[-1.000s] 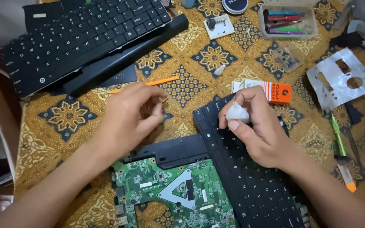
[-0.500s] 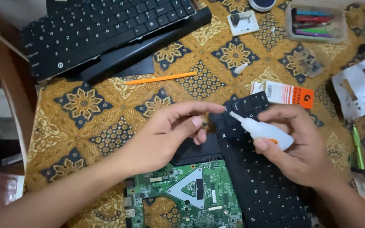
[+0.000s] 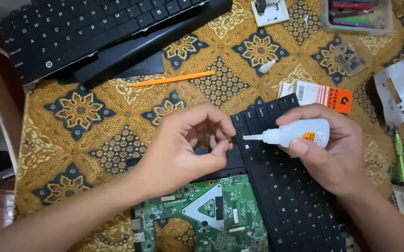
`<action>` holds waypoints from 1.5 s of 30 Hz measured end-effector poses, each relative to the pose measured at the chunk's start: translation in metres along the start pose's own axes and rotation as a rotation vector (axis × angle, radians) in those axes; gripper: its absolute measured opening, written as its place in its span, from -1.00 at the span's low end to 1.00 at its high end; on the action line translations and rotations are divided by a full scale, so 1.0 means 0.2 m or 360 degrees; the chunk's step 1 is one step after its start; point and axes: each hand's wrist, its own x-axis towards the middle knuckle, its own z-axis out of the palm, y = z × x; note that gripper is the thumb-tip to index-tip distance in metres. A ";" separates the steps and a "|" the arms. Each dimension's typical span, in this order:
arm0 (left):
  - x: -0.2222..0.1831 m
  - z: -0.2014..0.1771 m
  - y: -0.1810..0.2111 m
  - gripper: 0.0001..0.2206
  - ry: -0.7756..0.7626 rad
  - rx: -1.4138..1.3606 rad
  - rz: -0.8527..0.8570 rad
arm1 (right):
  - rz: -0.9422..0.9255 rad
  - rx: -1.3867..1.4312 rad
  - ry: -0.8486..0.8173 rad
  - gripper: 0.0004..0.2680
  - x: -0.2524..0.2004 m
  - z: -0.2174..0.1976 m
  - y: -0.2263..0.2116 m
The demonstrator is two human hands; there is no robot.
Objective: Applying adhesive to a replacement keyboard and installing it into a laptop chassis.
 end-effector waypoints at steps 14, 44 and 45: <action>0.00 -0.02 0.00 -0.77 -0.0033 -0.0100 -0.0023 | -0.0109 0.0592 -0.0202 -0.82 0.03 0.07 -0.02; 0.01 -0.02 -0.01 -0.52 0.0019 -0.0271 -0.0058 | 0.0318 0.0294 0.0119 -0.71 -0.05 0.03 0.07; 0.01 -0.02 -0.01 -0.52 0.0015 -0.0269 -0.0065 | 0.0290 0.0283 0.0098 -0.71 -0.05 0.03 0.06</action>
